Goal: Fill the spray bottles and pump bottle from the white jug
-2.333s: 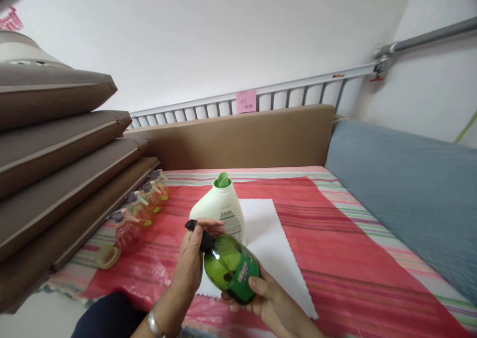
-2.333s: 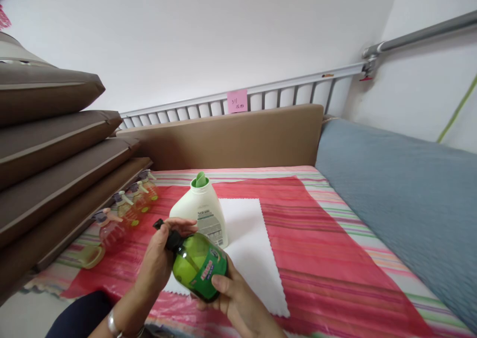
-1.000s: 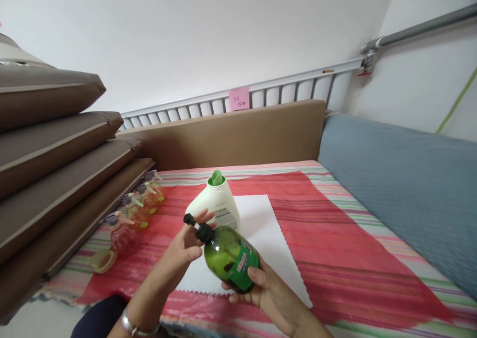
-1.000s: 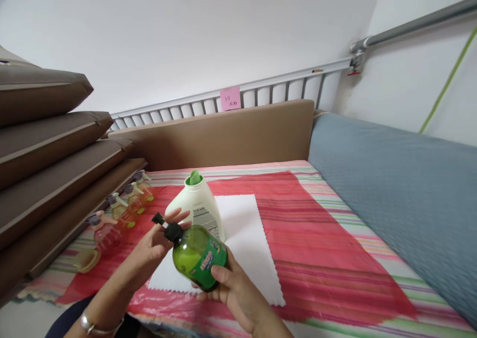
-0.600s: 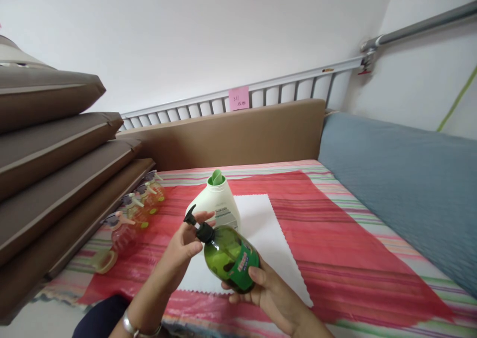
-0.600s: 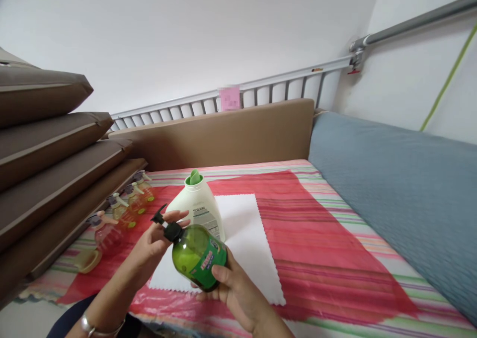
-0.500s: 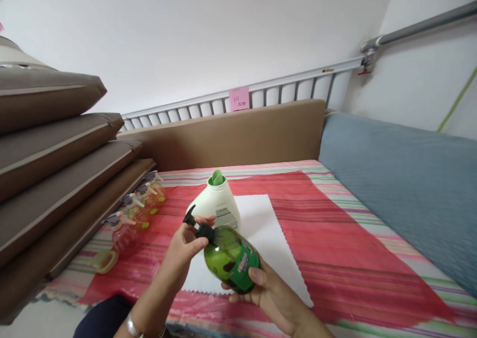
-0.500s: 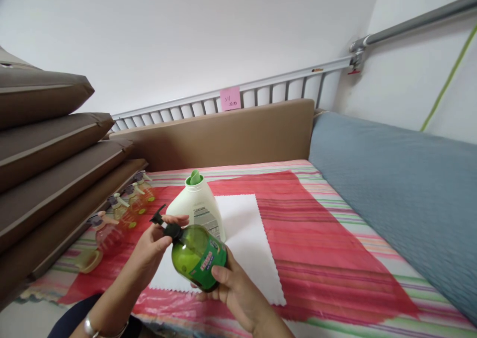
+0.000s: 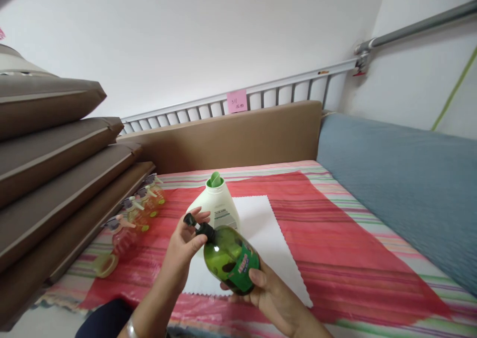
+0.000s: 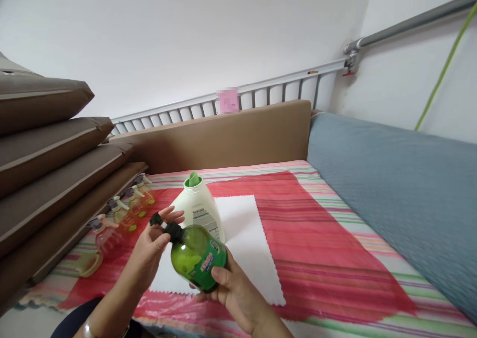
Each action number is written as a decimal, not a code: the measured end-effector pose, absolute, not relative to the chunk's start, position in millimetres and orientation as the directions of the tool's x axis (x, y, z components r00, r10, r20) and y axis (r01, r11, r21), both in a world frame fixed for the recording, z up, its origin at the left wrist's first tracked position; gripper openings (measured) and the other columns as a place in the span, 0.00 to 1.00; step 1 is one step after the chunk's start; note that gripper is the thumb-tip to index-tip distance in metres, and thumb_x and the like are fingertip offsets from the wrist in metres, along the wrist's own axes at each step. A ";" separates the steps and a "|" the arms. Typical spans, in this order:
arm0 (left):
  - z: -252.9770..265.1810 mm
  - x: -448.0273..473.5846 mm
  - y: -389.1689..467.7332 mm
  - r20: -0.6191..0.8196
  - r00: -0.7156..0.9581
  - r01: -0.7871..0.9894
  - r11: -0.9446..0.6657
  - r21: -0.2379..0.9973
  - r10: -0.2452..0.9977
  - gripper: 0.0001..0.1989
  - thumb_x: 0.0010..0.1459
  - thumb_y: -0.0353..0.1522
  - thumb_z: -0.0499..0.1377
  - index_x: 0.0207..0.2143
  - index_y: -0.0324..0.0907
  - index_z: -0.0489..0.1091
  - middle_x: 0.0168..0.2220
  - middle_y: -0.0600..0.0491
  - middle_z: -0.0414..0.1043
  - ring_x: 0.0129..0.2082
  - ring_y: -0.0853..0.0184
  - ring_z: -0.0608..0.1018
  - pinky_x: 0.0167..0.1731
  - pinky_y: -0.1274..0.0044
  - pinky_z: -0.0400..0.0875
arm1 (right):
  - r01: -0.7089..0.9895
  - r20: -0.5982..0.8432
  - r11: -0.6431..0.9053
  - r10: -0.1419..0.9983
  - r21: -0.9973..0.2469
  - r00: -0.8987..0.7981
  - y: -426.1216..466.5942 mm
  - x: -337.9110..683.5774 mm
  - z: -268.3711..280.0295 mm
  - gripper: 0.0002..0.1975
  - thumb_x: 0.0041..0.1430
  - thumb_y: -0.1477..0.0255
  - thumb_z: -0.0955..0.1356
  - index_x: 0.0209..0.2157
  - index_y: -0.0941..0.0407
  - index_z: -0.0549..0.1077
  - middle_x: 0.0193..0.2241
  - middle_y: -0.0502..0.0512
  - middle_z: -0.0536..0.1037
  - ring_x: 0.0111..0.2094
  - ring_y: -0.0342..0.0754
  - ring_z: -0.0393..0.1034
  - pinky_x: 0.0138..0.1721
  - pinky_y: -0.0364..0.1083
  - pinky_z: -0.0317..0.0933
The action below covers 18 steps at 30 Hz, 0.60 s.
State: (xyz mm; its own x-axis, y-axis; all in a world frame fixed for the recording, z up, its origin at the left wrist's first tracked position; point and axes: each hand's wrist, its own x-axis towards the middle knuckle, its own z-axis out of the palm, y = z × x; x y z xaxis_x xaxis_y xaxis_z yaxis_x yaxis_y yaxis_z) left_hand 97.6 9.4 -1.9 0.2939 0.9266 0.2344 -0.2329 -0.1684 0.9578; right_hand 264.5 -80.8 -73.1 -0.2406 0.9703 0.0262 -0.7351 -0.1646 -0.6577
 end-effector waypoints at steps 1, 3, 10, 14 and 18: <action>-3.3 96.6 12.1 0.225 0.276 -0.221 -0.166 0.961 0.934 0.31 0.40 0.38 0.67 0.49 0.43 0.65 0.46 0.45 0.71 0.48 0.56 0.71 0.45 0.69 0.65 | -0.739 0.027 -0.163 0.971 -0.654 -0.238 -80.9 264.9 -73.5 0.34 0.48 0.65 0.70 0.55 0.54 0.53 0.46 0.62 0.72 0.40 0.57 0.71 0.38 0.54 0.63; -5.7 93.1 17.3 0.208 0.240 -0.194 -0.163 0.967 0.948 0.27 0.42 0.36 0.66 0.47 0.42 0.66 0.46 0.46 0.71 0.47 0.59 0.72 0.46 0.70 0.64 | -0.749 0.020 -0.161 0.974 -0.643 -0.226 -80.9 266.3 -74.3 0.34 0.49 0.64 0.69 0.55 0.55 0.53 0.44 0.62 0.73 0.40 0.57 0.72 0.39 0.54 0.63; -6.0 94.8 6.4 0.233 0.211 -0.208 -0.189 0.960 0.949 0.23 0.39 0.34 0.68 0.41 0.42 0.69 0.40 0.49 0.74 0.43 0.60 0.73 0.44 0.72 0.65 | -0.731 -0.014 -0.165 0.978 -0.662 -0.208 -82.0 265.2 -70.2 0.37 0.46 0.64 0.71 0.55 0.53 0.52 0.46 0.61 0.71 0.41 0.56 0.71 0.38 0.54 0.64; -7.8 100.6 -3.6 0.245 0.218 -0.216 -0.198 0.956 0.945 0.18 0.42 0.31 0.66 0.39 0.45 0.70 0.35 0.54 0.74 0.38 0.67 0.74 0.39 0.78 0.65 | -0.733 -0.026 -0.147 0.985 -0.664 -0.173 -84.2 260.4 -66.9 0.37 0.45 0.67 0.71 0.55 0.51 0.53 0.51 0.60 0.68 0.46 0.57 0.67 0.39 0.54 0.64; -4.5 96.6 -4.4 0.219 0.375 -0.303 -0.104 0.947 0.901 0.24 0.46 0.32 0.64 0.48 0.48 0.66 0.40 0.52 0.74 0.43 0.64 0.72 0.45 0.75 0.63 | -0.737 0.021 -0.160 0.973 -0.657 -0.229 -83.8 260.4 -72.3 0.33 0.47 0.66 0.70 0.54 0.54 0.55 0.48 0.62 0.71 0.43 0.57 0.70 0.36 0.52 0.63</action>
State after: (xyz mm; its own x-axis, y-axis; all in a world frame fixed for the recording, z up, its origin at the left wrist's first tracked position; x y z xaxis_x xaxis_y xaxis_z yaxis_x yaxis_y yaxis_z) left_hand 96.6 -4.4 -4.5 0.3754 0.9007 0.2187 -0.3034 -0.1035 0.9472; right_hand 260.4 -83.8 -72.3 -0.2295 0.9731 0.0206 -0.7369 -0.1598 -0.6568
